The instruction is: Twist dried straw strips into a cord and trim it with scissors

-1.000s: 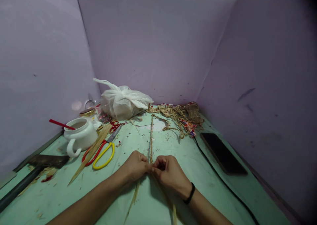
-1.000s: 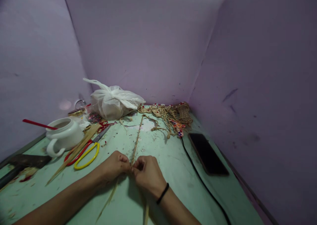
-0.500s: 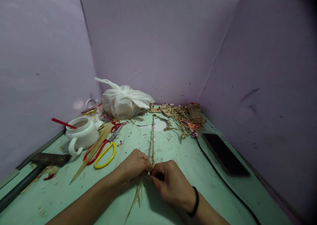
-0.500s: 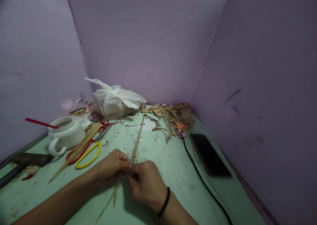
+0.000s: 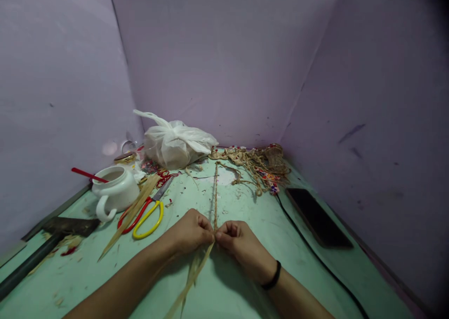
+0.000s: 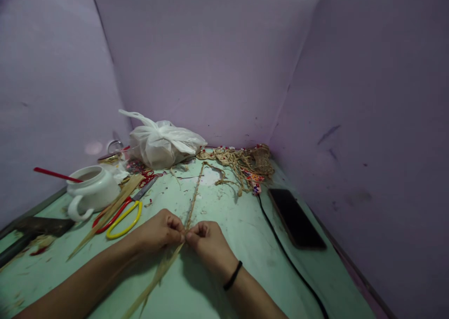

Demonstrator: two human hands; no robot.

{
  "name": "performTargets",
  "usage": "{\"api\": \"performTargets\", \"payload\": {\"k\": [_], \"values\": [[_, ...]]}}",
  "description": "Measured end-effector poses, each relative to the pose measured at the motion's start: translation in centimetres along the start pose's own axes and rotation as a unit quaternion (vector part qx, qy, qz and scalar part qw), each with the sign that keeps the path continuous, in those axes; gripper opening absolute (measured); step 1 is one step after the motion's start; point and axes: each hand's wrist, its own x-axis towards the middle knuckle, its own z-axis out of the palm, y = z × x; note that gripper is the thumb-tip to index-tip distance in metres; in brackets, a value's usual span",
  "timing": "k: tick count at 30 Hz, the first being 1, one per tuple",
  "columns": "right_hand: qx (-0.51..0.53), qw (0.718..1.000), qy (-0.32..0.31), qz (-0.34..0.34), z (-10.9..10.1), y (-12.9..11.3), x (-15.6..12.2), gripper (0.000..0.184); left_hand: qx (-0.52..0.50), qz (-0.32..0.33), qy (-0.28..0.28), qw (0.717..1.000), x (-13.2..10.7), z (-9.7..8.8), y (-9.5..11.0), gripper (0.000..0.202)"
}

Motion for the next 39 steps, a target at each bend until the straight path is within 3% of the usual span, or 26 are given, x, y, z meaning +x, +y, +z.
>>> {"api": "performTargets", "payload": {"k": [6,11,15,18,22,24,26,27,29,32,36,39], "values": [[-0.018,1.000,0.024,0.008,-0.1,0.0,0.2,0.010,0.199,0.030,0.038,0.979,-1.3,0.1,0.8,0.017],[0.036,0.998,0.048,0.013,0.4,-0.2,0.1,0.005,0.374,0.076,0.112,0.917,-3.3,2.6,1.1,0.026],[0.044,0.998,0.050,0.017,0.5,-0.2,0.0,0.003,0.441,0.081,0.112,0.887,-4.1,3.8,1.1,0.032],[0.069,0.996,0.041,0.034,0.3,-0.3,0.0,0.007,0.399,0.079,0.090,0.909,-3.9,2.8,1.4,0.028],[0.121,0.991,-0.007,0.058,0.1,-0.8,-0.3,0.010,0.208,0.058,0.159,0.963,-2.6,0.3,1.7,0.026],[0.136,0.989,-0.036,0.056,0.0,-1.1,-0.4,0.011,0.075,0.002,0.093,0.993,-1.9,-0.3,1.6,0.022],[0.146,0.987,-0.053,0.050,-0.1,-1.2,-0.4,0.014,-0.029,-0.056,-0.019,0.998,-1.4,-0.3,1.4,0.022],[0.141,0.987,-0.057,0.049,-0.2,-1.1,-0.3,0.015,-0.058,-0.074,-0.048,0.994,-1.2,-0.2,1.2,0.020],[0.099,0.993,-0.052,0.036,-0.2,-0.8,0.0,0.014,-0.076,-0.088,-0.046,0.992,-0.9,0.1,0.9,0.015],[-0.040,0.999,-0.007,-0.025,-0.4,0.0,0.4,0.008,-0.048,-0.089,0.008,0.995,-0.6,0.5,0.4,0.009],[-0.237,0.965,0.058,-0.097,-0.8,0.6,0.1,0.005,0.002,-0.050,0.050,0.998,-0.3,1.0,0.0,0.011],[-0.300,0.947,0.054,-0.097,-0.9,0.2,-0.7,0.010,-0.002,-0.045,0.052,0.998,-0.3,1.2,0.0,0.012]]}}
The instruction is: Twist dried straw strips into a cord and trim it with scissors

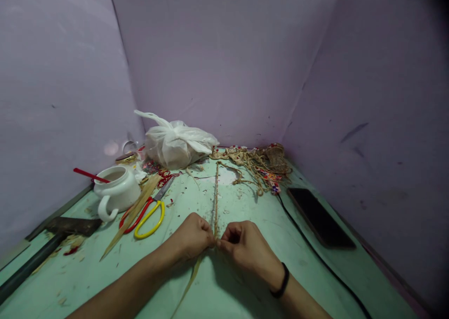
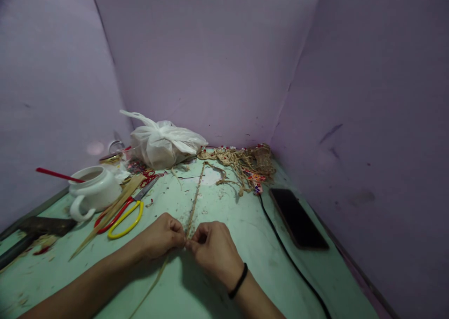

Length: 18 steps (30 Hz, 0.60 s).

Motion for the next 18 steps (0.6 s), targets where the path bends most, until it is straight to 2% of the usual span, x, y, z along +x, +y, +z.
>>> {"api": "performTargets", "payload": {"k": [4,8,12,15,18], "values": [[-0.024,0.998,-0.053,-0.033,-0.2,-0.7,-0.7,0.013,-0.056,-0.017,-0.022,0.998,-0.2,0.1,0.2,0.014],[-0.037,0.993,-0.071,-0.091,-0.2,-1.2,-1.0,0.016,-0.092,-0.015,-0.051,0.994,-0.2,-0.3,0.1,0.010],[0.013,0.992,-0.092,-0.081,-0.7,-1.3,-0.8,0.021,-0.086,0.004,-0.048,0.995,-0.2,-0.7,0.2,0.006],[0.146,0.989,-0.024,-0.018,-1.7,-1.1,0.1,0.034,-0.068,0.025,-0.042,0.996,0.0,-0.8,0.2,0.007],[0.280,0.953,0.070,0.092,-3.2,-0.9,2.0,0.028,-0.059,0.045,-0.060,0.995,0.5,-0.6,-0.1,0.006]]}}
